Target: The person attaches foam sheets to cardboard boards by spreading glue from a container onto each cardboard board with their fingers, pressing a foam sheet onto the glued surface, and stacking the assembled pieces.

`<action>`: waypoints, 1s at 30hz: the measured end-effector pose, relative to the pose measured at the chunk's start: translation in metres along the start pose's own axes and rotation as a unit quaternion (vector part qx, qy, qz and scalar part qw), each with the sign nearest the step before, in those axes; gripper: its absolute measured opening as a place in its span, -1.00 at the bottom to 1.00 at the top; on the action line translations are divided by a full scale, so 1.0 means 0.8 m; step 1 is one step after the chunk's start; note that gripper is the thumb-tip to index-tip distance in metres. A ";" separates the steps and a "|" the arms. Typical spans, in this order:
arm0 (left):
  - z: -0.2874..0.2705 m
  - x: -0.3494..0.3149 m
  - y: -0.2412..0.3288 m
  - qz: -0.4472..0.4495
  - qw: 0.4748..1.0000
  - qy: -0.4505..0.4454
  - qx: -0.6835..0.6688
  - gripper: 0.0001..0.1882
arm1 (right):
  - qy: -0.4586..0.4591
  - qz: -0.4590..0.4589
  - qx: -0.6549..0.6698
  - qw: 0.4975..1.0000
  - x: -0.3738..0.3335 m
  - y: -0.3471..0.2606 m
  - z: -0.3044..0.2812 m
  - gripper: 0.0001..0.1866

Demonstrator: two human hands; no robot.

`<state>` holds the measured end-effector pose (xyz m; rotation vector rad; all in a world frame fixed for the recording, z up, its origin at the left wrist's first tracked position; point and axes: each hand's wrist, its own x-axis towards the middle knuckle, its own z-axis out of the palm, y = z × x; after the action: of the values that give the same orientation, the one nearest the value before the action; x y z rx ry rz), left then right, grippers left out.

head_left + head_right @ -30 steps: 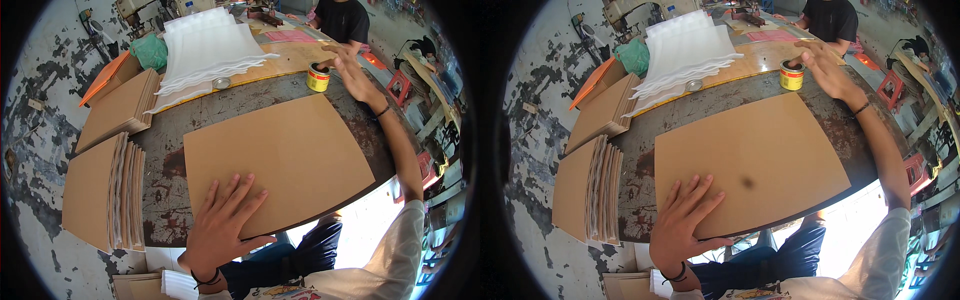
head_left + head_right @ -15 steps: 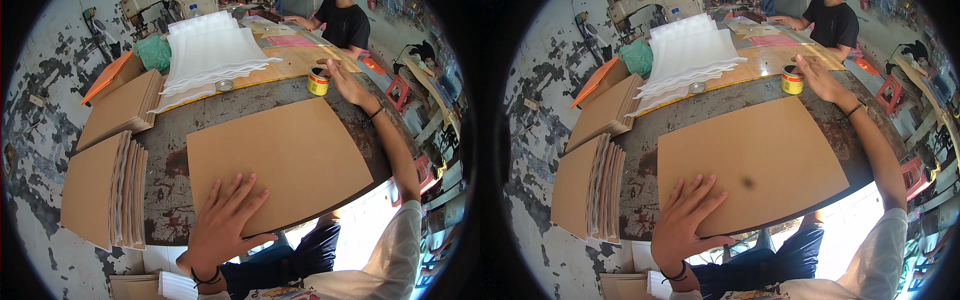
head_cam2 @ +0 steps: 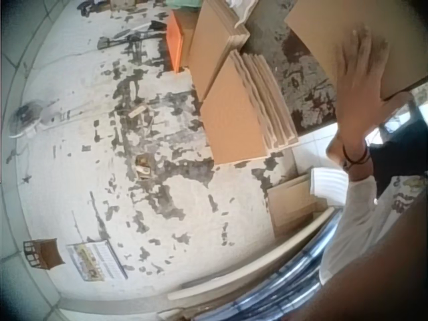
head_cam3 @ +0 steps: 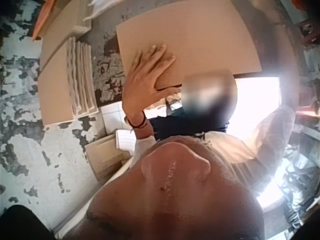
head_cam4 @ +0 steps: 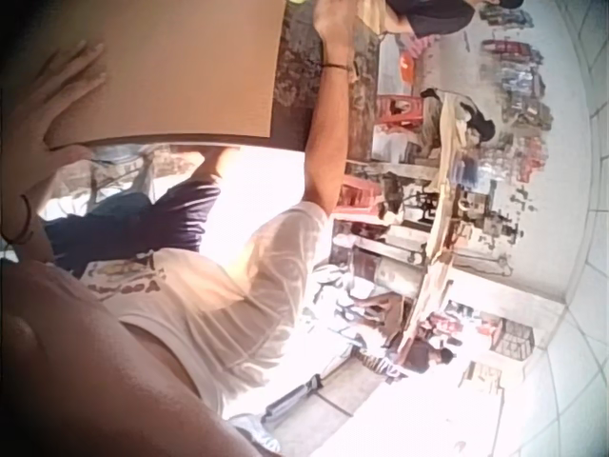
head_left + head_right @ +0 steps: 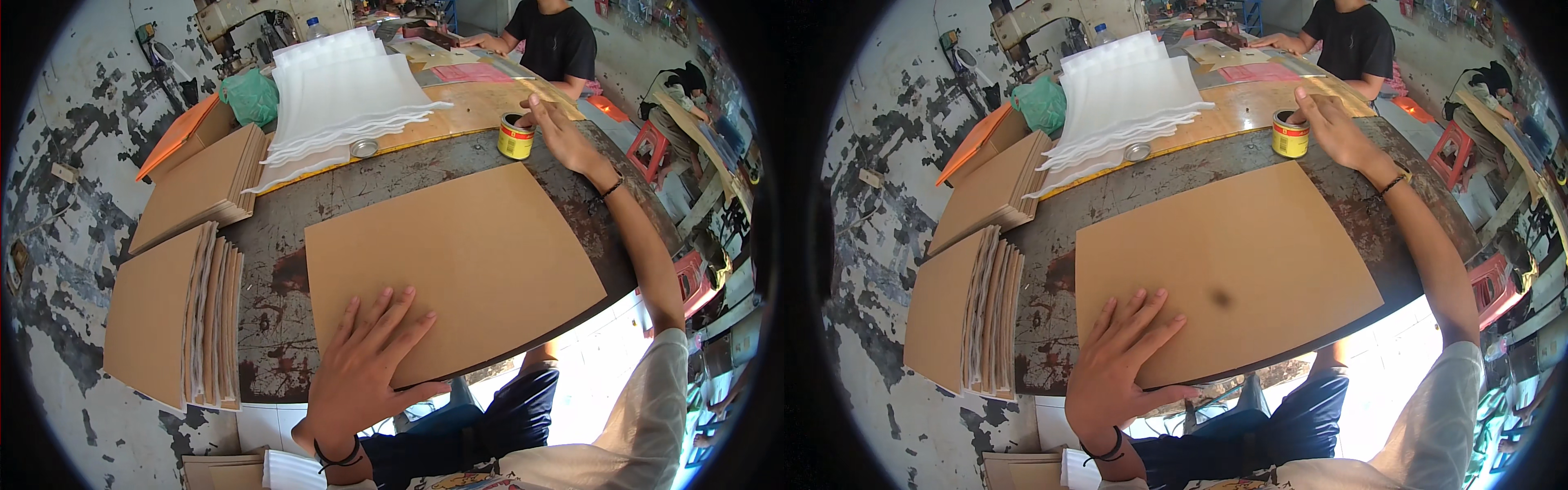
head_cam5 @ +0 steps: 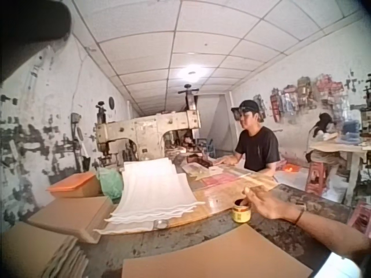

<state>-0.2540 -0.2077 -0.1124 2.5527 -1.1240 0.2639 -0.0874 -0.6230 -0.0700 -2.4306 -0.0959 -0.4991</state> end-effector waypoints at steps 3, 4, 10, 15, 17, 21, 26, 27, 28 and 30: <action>-0.001 0.000 0.002 0.003 1.000 0.003 0.002 -0.12 | 0.036 -0.041 -0.059 0.997 -0.002 0.004 0.002 -0.14; 0.000 0.001 0.001 0.005 1.000 0.004 0.003 -0.12 | 0.077 -0.076 -0.077 0.991 -0.001 0.007 0.005 -0.18; 0.003 0.001 0.001 0.002 1.000 -0.002 -0.003 -0.11 | 0.102 -0.111 -0.115 0.982 -0.006 0.009 0.004 -0.21; -0.002 0.003 0.003 -0.006 1.000 0.021 -0.010 -0.08 | 0.092 -0.095 -0.092 0.987 -0.005 0.003 0.000 -0.19; -0.001 0.002 0.000 0.000 1.000 0.008 -0.004 -0.10 | 0.096 -0.087 -0.085 0.988 -0.005 0.002 0.001 -0.18; 0.002 0.001 -0.002 0.010 1.000 -0.005 -0.001 -0.13 | 0.095 -0.069 -0.066 0.991 -0.006 0.008 0.004 -0.17; 0.001 0.000 -0.003 0.013 1.000 -0.005 -0.006 -0.14 | 0.090 -0.055 -0.037 0.994 -0.005 0.010 0.003 -0.17; 0.001 0.000 -0.003 0.015 1.000 -0.004 -0.008 -0.14 | 0.093 -0.066 -0.049 0.992 -0.004 0.012 0.003 -0.17; 0.000 0.000 -0.003 0.014 1.000 -0.004 -0.008 -0.14 | 0.096 -0.077 -0.059 0.991 -0.003 0.014 0.003 -0.18; 0.000 0.000 -0.003 0.016 1.000 -0.006 -0.007 -0.14 | 0.091 -0.068 -0.068 0.991 -0.005 0.010 0.003 -0.19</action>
<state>-0.2520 -0.2061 -0.1127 2.5288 -1.1669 0.2488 -0.0892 -0.6276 -0.0777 -2.5091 -0.1554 -0.8097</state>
